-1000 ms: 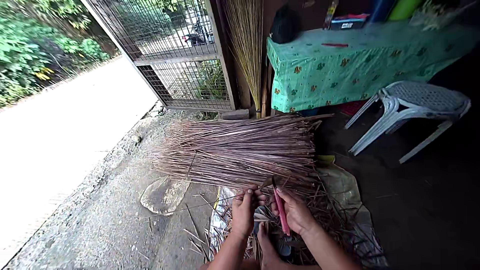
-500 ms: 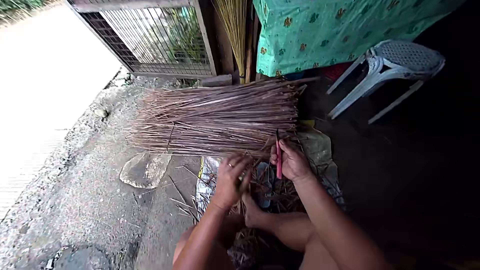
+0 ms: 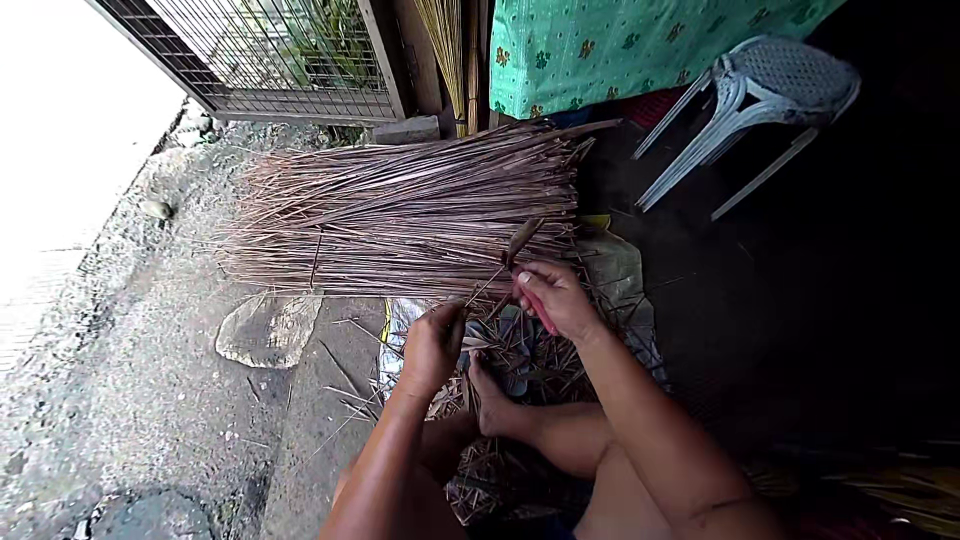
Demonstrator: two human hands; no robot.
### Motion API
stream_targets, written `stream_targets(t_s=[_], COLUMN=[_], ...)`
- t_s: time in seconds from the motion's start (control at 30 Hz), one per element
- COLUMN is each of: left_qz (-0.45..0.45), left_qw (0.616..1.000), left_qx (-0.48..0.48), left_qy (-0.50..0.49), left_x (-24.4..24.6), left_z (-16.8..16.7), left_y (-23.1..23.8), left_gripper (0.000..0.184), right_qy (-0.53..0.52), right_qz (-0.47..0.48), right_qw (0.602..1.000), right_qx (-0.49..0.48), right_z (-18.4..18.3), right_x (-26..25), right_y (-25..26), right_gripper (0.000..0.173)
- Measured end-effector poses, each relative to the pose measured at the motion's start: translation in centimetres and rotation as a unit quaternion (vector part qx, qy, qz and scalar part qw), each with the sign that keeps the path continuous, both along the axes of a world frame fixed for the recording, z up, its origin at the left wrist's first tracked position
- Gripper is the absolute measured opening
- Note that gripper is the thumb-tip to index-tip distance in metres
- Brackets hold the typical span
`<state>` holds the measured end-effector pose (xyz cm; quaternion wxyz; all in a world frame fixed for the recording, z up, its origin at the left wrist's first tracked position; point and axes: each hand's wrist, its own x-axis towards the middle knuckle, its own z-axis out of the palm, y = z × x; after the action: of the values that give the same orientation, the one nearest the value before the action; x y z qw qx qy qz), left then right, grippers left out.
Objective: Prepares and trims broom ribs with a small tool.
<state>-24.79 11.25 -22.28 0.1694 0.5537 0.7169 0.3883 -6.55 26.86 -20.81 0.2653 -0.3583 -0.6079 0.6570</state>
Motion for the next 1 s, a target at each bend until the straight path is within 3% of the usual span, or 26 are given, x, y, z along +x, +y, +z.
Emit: stream_targets(t_s=[0.13, 0.23, 0.3, 0.47, 0.53, 0.73, 0.9, 1.0], left_qz=[0.010, 0.034, 0.052, 0.060, 0.054, 0.021, 0.028, 0.044], left_qw=[0.998, 0.995, 0.995, 0.995, 0.995, 0.997, 0.992, 0.988], left_qx=[-0.056, -0.095, -0.083, -0.062, -0.058, -0.067, -0.114, -0.137], left_qy=[0.006, 0.012, 0.022, 0.053, 0.058, 0.042, 0.047, 0.057], left_x=[-0.1, -0.1, 0.1, 0.6, 0.6, 0.7, 0.3, -0.2], left_z=[0.1, 0.0, -0.1, -0.1, 0.0, 0.1, 0.3, 0.5], left_y=[0.1, 0.3, 0.4, 0.4, 0.3, 0.5, 0.2, 0.1], left_gripper=[0.027, 0.027, 0.024, 0.024, 0.023, 0.026, 0.028, 0.029], right_qy=[0.031, 0.048, 0.051, -0.026, -0.066, -0.031, -0.009, -0.036], right_qz=[-0.209, -0.266, -0.233, 0.060, 0.081, -0.054, -0.213, -0.245], right_qw=[0.975, 0.960, 0.971, 0.995, 0.991, 0.995, 0.970, 0.966], right_qx=[-0.076, -0.068, -0.032, -0.071, -0.087, -0.084, -0.120, -0.076], right_z=[-0.4, 0.2, 1.0, 1.2, 0.5, 0.6, -0.2, -0.3], right_x=[2.3, 3.0, 2.6, -0.5, -1.1, 0.6, 2.7, 4.2], right_y=[4.1, 4.6, 3.1, -1.8, -2.1, 1.3, 4.6, 5.7], right_gripper=[0.023, 0.020, 0.020, 0.021, 0.023, 0.019, 0.026, 0.024])
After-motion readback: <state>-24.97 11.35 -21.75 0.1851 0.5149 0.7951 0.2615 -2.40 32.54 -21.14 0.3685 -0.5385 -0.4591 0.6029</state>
